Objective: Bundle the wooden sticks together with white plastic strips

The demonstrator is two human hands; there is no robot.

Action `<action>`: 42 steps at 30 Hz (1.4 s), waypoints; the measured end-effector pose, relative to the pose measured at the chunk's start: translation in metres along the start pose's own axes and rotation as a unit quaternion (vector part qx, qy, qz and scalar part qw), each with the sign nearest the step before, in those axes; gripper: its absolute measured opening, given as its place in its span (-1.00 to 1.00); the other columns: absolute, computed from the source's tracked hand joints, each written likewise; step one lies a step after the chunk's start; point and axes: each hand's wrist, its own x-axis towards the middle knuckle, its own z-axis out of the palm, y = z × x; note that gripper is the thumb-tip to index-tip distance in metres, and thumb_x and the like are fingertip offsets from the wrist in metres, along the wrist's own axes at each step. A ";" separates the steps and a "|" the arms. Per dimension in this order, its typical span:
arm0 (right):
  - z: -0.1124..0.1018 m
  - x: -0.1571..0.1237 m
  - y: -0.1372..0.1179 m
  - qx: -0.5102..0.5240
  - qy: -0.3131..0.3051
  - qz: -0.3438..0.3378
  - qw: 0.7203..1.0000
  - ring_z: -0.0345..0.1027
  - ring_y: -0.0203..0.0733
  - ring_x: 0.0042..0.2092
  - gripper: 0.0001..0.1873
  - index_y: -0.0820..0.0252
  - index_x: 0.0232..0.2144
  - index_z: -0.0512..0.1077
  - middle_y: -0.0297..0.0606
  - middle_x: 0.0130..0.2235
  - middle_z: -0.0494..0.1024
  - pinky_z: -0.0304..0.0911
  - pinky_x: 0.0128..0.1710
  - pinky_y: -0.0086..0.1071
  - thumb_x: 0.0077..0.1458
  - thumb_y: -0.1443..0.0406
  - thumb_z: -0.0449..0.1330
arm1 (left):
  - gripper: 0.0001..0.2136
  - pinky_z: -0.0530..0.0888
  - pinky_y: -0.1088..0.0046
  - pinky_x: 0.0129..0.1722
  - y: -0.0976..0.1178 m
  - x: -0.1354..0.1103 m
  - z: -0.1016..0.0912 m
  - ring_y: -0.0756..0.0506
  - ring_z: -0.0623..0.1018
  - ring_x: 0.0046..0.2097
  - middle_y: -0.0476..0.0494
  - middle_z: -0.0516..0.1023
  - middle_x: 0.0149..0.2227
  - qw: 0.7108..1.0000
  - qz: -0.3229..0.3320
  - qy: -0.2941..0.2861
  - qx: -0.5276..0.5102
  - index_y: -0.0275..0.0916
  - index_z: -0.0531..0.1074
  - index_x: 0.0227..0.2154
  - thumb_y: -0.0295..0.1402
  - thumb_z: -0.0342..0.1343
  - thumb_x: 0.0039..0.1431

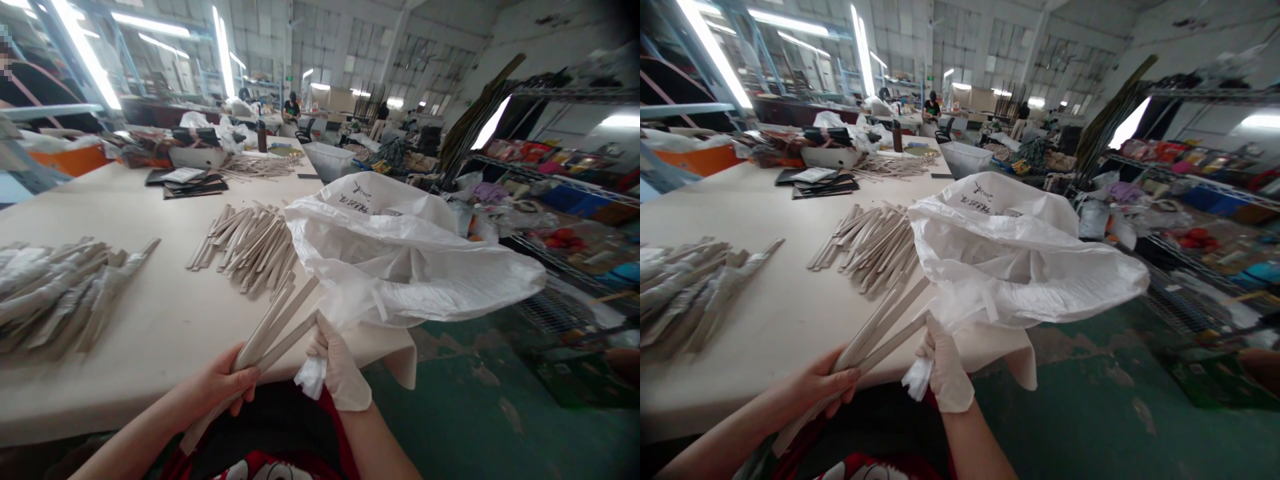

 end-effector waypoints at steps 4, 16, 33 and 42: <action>0.013 -0.010 0.033 -0.065 -0.006 0.004 0.998 -0.04 -0.47 -0.68 -0.66 0.17 -0.63 0.25 -0.57 -0.70 0.15 -0.02 -0.71 -0.55 -0.30 0.19 0.35 | -0.62 0.22 0.60 -0.66 0.002 0.014 0.008 0.10 0.32 -0.66 0.11 0.38 -0.60 0.997 0.048 0.060 -0.026 -0.24 0.21 -0.38 -0.02 0.08 -0.07; 0.018 -0.008 0.027 -0.017 -0.022 0.058 0.998 0.09 -0.44 -0.68 -0.63 0.22 -0.54 0.36 -0.47 -0.67 0.29 0.07 -0.72 -0.52 -0.32 0.08 0.34 | -0.65 0.15 0.62 -0.71 0.000 0.014 0.010 0.12 0.27 -0.71 0.15 0.33 -0.66 0.995 0.048 0.085 -0.006 -0.24 0.20 -0.42 -0.04 0.08 -0.07; 0.000 0.007 0.001 0.083 -0.116 0.123 0.982 0.07 -0.49 -0.71 -0.67 0.30 -0.27 0.41 -0.59 -0.74 0.23 0.18 -0.61 -0.57 -0.12 0.24 0.26 | -0.78 0.33 0.51 -0.56 0.009 0.052 -0.005 0.00 0.43 -0.57 0.00 0.44 -0.58 0.972 0.072 0.213 0.066 -0.26 0.25 -0.44 -0.20 0.00 -0.03; -0.011 0.005 0.005 0.050 -0.072 0.113 0.990 0.45 -0.25 -0.31 -0.73 0.29 -0.33 0.47 -0.22 -0.34 0.58 0.32 -0.24 -0.38 -0.18 0.29 0.25 | -0.83 0.20 0.56 -0.64 0.016 0.057 -0.013 0.04 0.29 -0.64 0.15 0.25 -0.70 0.961 0.085 0.234 0.117 -0.22 0.25 -0.47 -0.23 0.03 -0.06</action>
